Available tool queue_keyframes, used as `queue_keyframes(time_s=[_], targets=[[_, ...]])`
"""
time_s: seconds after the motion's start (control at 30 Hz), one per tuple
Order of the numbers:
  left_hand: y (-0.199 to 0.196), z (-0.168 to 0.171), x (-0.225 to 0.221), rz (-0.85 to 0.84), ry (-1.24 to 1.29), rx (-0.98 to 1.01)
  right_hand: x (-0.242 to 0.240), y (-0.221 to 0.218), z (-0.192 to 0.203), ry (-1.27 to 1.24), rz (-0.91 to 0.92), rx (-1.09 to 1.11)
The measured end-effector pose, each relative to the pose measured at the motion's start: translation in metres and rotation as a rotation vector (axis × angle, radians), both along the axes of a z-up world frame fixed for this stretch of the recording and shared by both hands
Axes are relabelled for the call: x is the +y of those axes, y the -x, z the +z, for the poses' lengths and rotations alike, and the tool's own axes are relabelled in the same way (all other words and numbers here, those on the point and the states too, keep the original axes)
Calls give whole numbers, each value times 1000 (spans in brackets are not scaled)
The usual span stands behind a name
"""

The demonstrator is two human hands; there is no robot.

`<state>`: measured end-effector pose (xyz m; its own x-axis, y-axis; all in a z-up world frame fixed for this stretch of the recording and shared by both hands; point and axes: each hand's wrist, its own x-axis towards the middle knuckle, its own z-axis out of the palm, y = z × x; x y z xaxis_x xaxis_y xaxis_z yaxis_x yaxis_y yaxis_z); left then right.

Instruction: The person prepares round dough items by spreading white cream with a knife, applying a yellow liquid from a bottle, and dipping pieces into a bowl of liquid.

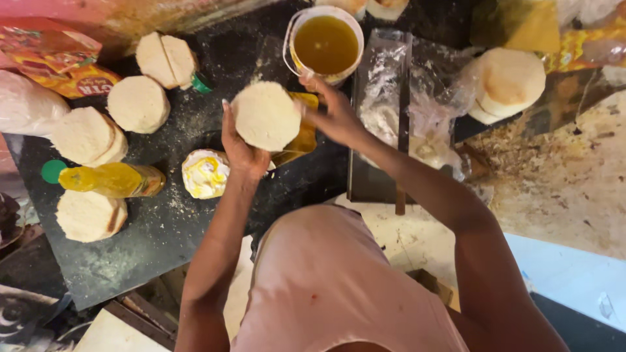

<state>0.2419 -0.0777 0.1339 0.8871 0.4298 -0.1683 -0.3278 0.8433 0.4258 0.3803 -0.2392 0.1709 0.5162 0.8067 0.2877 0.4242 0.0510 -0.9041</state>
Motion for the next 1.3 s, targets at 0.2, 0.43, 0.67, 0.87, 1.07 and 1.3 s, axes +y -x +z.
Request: queue_keyframes(time_s=[0.2,0.43,0.67,0.87,1.07,1.3], targets=[[-47,5,5,-51,-314,264,20,-30,-16,118,-67,562],[-87,9,3,-127,-2,103,23,-44,6,152,-153,-451],[-116,-5,40,-83,55,-3,14,-133,-64,254,-270,-92],[-121,-5,65,-170,-22,-82,52,-244,-150,588,-348,-411],[-135,10,73,-335,-144,71,65,-243,-137,717,-268,314],[-174,-24,49,-635,-44,-323,99,-214,-55,590,83,458]])
